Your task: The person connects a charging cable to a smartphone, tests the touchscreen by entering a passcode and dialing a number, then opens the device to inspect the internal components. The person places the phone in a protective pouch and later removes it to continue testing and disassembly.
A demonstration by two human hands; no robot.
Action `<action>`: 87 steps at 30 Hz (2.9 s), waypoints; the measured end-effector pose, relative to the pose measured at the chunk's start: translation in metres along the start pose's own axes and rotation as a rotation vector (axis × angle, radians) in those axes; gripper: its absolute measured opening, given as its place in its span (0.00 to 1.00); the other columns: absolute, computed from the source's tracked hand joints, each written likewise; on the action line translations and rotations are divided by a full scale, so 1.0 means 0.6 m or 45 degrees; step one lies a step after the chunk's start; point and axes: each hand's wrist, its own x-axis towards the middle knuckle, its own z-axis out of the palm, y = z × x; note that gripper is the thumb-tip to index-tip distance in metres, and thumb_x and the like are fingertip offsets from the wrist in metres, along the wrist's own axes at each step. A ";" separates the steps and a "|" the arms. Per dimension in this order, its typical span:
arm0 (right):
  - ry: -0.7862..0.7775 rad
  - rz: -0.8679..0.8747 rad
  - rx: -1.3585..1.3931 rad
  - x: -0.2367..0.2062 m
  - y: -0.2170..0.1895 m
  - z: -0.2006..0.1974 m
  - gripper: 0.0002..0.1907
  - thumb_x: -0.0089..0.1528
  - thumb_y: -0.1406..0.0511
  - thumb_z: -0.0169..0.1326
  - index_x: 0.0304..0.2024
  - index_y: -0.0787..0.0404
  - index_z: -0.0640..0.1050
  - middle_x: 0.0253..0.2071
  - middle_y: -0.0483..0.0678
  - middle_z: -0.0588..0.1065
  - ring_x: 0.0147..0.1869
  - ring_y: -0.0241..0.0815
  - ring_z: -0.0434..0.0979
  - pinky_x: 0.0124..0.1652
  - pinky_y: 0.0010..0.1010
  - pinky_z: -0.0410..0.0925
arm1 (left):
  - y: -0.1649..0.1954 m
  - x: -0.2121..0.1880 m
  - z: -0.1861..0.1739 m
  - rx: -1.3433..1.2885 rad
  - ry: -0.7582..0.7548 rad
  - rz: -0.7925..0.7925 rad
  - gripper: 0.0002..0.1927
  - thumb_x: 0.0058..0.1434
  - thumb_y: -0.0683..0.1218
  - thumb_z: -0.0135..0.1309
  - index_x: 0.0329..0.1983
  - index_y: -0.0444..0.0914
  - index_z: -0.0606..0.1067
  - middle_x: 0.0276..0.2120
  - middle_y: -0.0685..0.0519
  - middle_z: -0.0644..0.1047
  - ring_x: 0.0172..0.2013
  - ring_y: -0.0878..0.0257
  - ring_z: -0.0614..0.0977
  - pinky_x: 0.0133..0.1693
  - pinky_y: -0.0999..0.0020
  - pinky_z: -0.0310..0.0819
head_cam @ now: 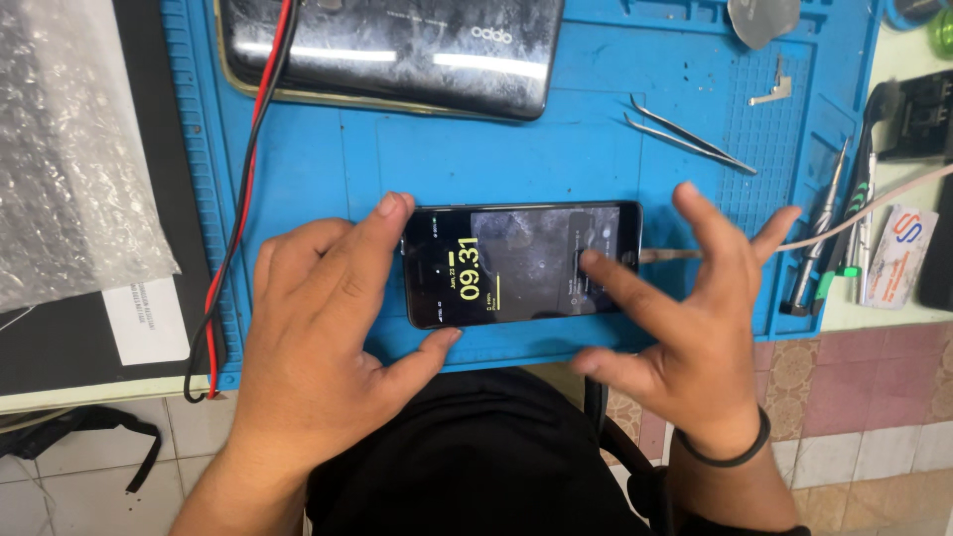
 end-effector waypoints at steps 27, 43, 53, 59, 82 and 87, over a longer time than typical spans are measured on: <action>-0.008 -0.111 -0.002 0.055 -0.071 0.029 0.42 0.59 0.30 0.47 0.60 0.48 0.82 0.72 0.63 0.60 0.76 0.62 0.62 0.69 0.68 0.19 | -0.006 -0.005 0.002 0.004 0.040 0.037 0.51 0.47 0.51 0.73 0.72 0.34 0.61 0.57 0.46 0.77 0.53 0.50 0.74 0.55 0.55 0.63; 0.008 -0.078 0.059 0.025 -0.072 0.010 0.38 0.57 0.33 0.55 0.49 0.54 0.85 0.65 0.60 0.66 0.75 0.56 0.64 0.74 0.65 0.22 | -0.011 -0.013 0.003 -0.064 0.046 0.008 0.53 0.50 0.51 0.73 0.75 0.40 0.57 0.63 0.51 0.74 0.55 0.53 0.73 0.58 0.57 0.62; 0.020 -0.211 0.136 0.010 -0.076 0.030 0.36 0.57 0.33 0.53 0.44 0.52 0.86 0.62 0.59 0.65 0.71 0.57 0.64 0.74 0.65 0.22 | -0.011 -0.013 0.003 -0.063 0.043 0.003 0.52 0.51 0.52 0.73 0.75 0.40 0.57 0.64 0.51 0.74 0.56 0.54 0.73 0.58 0.57 0.62; 0.025 -0.220 0.131 0.016 -0.084 0.032 0.37 0.57 0.32 0.53 0.44 0.53 0.86 0.61 0.59 0.66 0.70 0.57 0.65 0.74 0.66 0.24 | -0.011 -0.013 0.003 -0.057 0.027 -0.014 0.53 0.51 0.53 0.73 0.75 0.40 0.57 0.61 0.53 0.75 0.55 0.55 0.74 0.58 0.57 0.62; 0.158 -0.102 0.045 0.012 -0.072 0.027 0.38 0.58 0.30 0.52 0.44 0.51 0.87 0.69 0.56 0.61 0.78 0.53 0.59 0.73 0.62 0.22 | -0.011 -0.015 0.006 -0.022 0.037 0.010 0.54 0.51 0.52 0.73 0.76 0.40 0.56 0.62 0.51 0.75 0.54 0.54 0.73 0.56 0.57 0.62; 0.181 -0.025 0.033 0.027 -0.068 0.023 0.39 0.57 0.30 0.51 0.43 0.54 0.87 0.67 0.60 0.60 0.76 0.58 0.56 0.71 0.67 0.22 | -0.011 -0.015 0.006 -0.025 0.043 0.015 0.54 0.51 0.52 0.73 0.76 0.40 0.56 0.62 0.51 0.75 0.54 0.54 0.73 0.57 0.58 0.62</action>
